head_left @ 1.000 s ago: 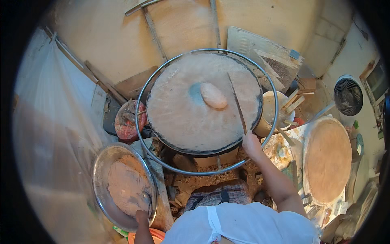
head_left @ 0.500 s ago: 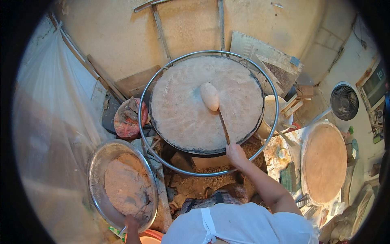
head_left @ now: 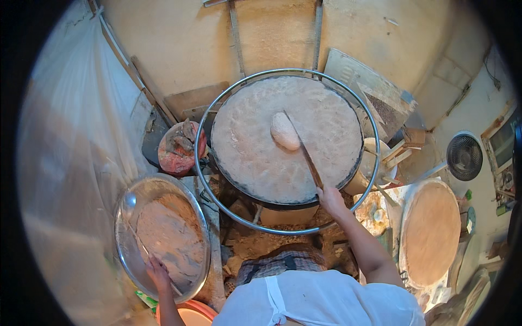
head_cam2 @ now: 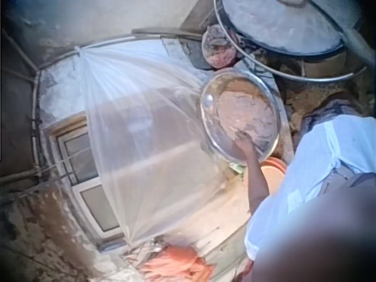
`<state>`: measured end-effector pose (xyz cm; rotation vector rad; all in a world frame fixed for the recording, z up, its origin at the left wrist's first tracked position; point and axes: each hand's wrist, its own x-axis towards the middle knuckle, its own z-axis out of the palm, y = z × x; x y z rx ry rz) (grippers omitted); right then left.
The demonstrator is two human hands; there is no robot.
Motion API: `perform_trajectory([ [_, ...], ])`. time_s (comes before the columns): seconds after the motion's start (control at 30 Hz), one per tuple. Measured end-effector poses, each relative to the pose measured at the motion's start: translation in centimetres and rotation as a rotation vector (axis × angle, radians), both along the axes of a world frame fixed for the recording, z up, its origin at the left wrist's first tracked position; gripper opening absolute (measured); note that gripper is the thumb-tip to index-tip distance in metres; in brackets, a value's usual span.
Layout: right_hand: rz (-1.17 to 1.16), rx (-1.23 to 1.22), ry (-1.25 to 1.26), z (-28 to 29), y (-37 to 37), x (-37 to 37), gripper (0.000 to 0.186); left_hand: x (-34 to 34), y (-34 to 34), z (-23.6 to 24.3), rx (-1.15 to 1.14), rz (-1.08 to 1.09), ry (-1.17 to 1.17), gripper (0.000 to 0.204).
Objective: The person scoops batter from a metal bowl and spreads it in a circular motion on a large inverted dome-shaped pan using a wooden stick. They then lift the cooked flatbread with a cloth and place it on a nearby surface. The process repeats with additional batter scoops and spreading.
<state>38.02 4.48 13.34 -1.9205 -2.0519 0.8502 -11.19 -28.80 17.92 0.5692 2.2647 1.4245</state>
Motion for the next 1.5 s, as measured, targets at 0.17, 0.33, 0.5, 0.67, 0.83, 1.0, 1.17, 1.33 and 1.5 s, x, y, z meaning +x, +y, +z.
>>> perform_trajectory([
  [0.17,-0.035,0.013,0.111,-3.9,-2.5,-2.2,0.035,7.8,11.9,2.9,0.092,-0.114,-0.328,0.033],
  [0.33,0.099,-0.029,0.112,0.1,3.2,-0.3,0.038,14.6,25.9,2.9,0.051,-0.502,-0.756,0.044],
  [0.5,-0.061,0.008,0.091,-1.9,-0.8,2.9,0.037,18.7,34.8,-1.5,-0.073,-0.527,-0.796,0.042],
  [0.67,0.053,-0.138,0.251,-2.6,-3.6,-4.7,0.035,26.0,37.7,-6.1,-0.004,-0.369,-0.920,0.042],
  [0.83,0.277,0.064,0.333,-3.1,-4.8,-6.6,0.026,27.1,35.4,1.8,0.432,-0.083,-1.752,0.040],
  [1.0,0.494,-0.056,0.316,2.5,-10.4,-9.7,0.027,16.6,20.9,4.1,0.708,-0.293,-1.764,0.043],
  [1.17,0.683,0.041,0.158,1.6,-8.3,-11.5,0.020,8.6,5.9,1.8,0.253,0.048,-0.861,0.043],
  [1.33,0.085,0.170,-0.034,-0.9,3.9,-2.1,0.030,0.7,-4.9,-9.6,-0.328,-0.048,0.086,0.040],
  [1.5,-0.207,0.168,-0.031,-2.3,3.2,4.7,0.032,-0.4,-2.6,-12.0,-0.418,-0.208,0.289,0.039],
])
